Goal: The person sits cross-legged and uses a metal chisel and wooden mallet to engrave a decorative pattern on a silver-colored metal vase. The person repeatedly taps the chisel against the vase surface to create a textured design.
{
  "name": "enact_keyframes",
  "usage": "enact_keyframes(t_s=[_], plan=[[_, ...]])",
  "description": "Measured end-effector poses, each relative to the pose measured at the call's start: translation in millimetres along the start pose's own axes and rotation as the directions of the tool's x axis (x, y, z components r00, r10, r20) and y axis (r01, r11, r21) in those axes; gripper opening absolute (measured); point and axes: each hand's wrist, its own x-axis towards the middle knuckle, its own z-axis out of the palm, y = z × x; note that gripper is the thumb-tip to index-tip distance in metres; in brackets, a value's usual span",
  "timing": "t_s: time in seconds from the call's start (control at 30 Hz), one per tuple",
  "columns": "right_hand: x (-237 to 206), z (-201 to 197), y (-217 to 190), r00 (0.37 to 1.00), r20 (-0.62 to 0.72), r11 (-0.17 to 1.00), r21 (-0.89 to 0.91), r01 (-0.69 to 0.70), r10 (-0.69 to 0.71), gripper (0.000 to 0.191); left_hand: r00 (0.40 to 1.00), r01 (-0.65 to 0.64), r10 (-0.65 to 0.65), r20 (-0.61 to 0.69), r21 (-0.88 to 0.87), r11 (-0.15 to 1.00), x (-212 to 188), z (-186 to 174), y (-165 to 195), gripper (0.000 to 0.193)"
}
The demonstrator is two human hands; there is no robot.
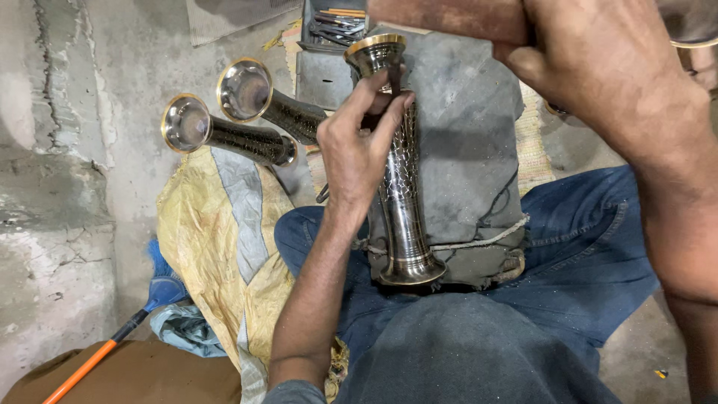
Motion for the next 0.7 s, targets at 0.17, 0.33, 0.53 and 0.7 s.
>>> enact_keyframes(t_s=[0.17,0.33,0.53,0.7], plan=[[-3,4,6,0.997,0.021,0.996,0.056,-0.071,0.069,0.027,0.999,-0.044,0.043,0.033,0.040,0.998,6,-4,4,0.037],[-27,19,3,0.989,0.019,0.978,0.149,-0.147,0.145,0.037,0.971,0.084,-0.092,0.220,0.047,0.995,26,-14,-6,0.036],[-65,76,-15,0.913,0.049,0.807,0.451,-0.381,0.404,0.026,0.858,-0.288,0.270,0.437,-0.027,0.957,60,-25,-18,0.043],[-93,100,-32,0.815,0.034,0.719,0.451,-0.529,0.579,0.025,0.727,-0.416,0.331,0.602,0.002,0.909,80,-31,0,0.039]])
